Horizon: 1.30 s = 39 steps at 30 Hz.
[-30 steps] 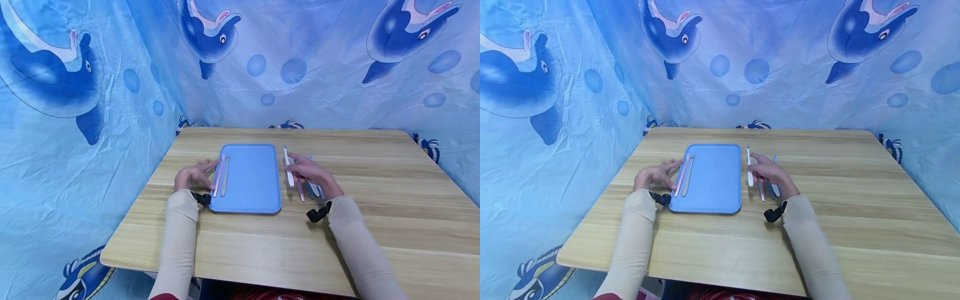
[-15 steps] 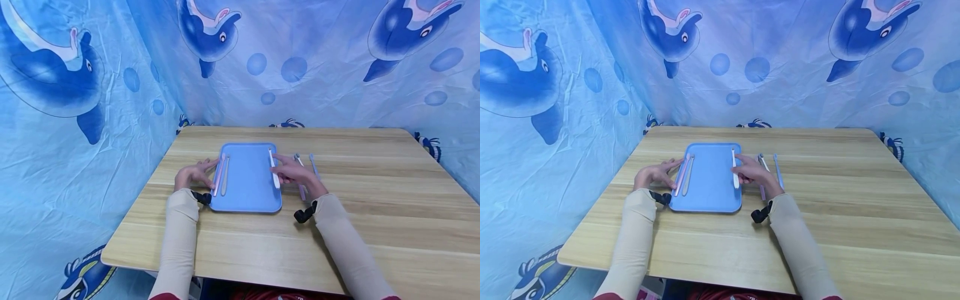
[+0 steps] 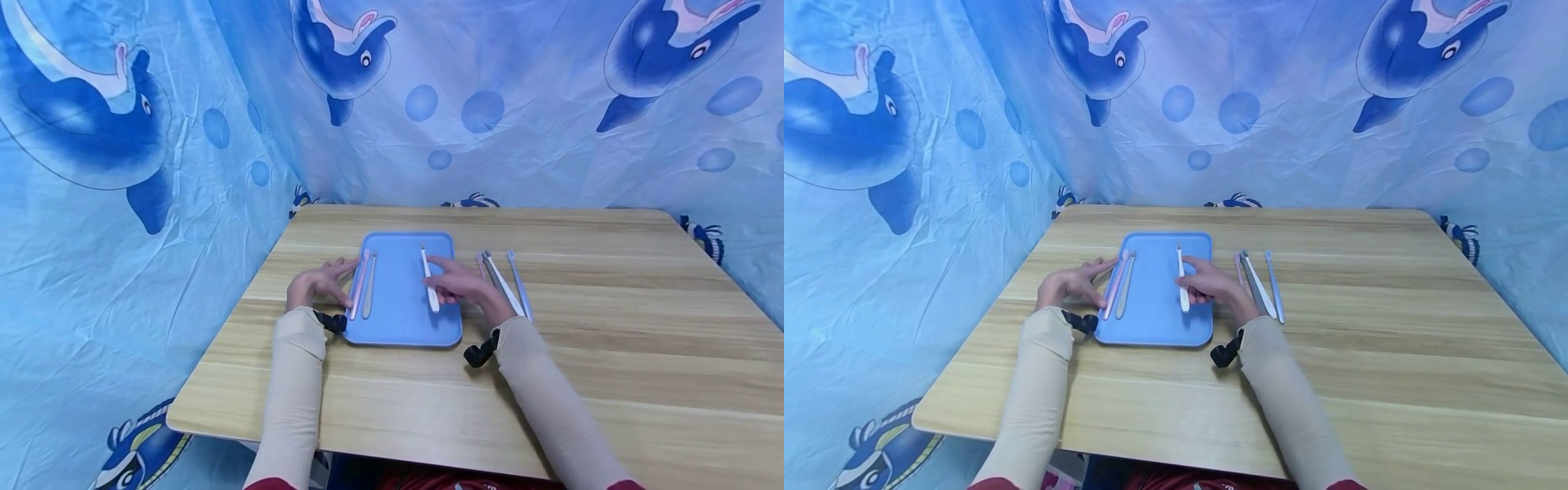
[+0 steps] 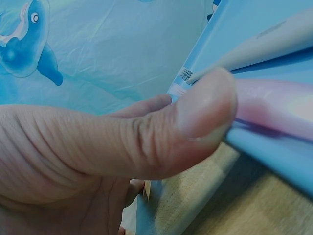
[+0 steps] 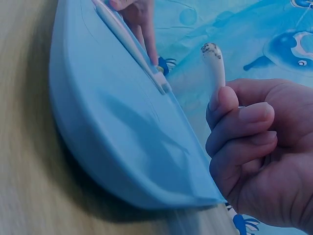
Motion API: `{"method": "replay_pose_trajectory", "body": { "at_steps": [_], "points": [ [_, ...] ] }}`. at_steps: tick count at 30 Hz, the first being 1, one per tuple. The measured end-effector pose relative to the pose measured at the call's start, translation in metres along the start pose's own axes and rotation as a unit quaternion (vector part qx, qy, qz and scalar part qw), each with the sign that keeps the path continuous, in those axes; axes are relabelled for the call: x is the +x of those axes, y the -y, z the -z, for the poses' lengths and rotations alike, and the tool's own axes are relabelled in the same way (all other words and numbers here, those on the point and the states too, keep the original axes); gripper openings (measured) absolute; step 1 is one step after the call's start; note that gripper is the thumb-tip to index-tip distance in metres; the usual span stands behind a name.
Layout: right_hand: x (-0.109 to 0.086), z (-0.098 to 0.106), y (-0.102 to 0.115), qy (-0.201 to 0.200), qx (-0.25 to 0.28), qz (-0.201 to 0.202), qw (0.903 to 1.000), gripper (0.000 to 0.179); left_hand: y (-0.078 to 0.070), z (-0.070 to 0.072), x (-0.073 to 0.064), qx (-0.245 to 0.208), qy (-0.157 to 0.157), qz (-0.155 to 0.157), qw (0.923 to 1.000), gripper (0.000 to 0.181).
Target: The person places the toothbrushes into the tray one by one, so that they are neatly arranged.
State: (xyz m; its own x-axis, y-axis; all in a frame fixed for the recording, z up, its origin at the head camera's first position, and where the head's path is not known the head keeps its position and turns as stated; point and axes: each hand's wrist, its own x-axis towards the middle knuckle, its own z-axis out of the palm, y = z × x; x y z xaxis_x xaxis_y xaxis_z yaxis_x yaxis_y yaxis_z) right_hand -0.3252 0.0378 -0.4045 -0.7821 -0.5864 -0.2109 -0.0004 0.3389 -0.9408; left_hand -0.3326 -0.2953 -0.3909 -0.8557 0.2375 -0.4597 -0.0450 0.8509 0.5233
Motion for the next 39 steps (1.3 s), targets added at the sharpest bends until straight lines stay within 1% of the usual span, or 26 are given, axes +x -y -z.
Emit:
{"method": "replay_pose_trajectory", "body": {
  "at_steps": [4, 12, 20, 27, 39],
  "points": [
    [0.004, -0.006, 0.002, 0.0, 0.001, 0.0, 1.0, 0.072, 0.0, 0.0, 0.0, 0.002, 0.002, -0.002, 1.0, 0.123],
    [0.015, -0.021, 0.005, 0.001, 0.007, -0.001, 1.0, 0.07, 0.002, -0.001, 0.003, -0.01, 0.001, 0.001, 1.0, 0.122],
    [0.026, -0.034, 0.008, -0.001, 0.015, 0.001, 0.9999, 0.071, 0.0, -0.001, 0.0, 0.001, -0.002, 0.01, 0.9999, 0.125],
    [0.039, -0.047, 0.014, -0.009, 0.007, -0.008, 0.9999, 0.072, 0.001, 0.0, -0.001, -0.006, 0.006, 0.008, 0.9999, 0.127],
    [0.057, -0.066, 0.018, -0.011, 0.015, -0.019, 0.9997, 0.072, -0.001, 0.002, -0.001, 0.0, 0.001, 0.02, 0.9998, 0.124]
  ]
}}
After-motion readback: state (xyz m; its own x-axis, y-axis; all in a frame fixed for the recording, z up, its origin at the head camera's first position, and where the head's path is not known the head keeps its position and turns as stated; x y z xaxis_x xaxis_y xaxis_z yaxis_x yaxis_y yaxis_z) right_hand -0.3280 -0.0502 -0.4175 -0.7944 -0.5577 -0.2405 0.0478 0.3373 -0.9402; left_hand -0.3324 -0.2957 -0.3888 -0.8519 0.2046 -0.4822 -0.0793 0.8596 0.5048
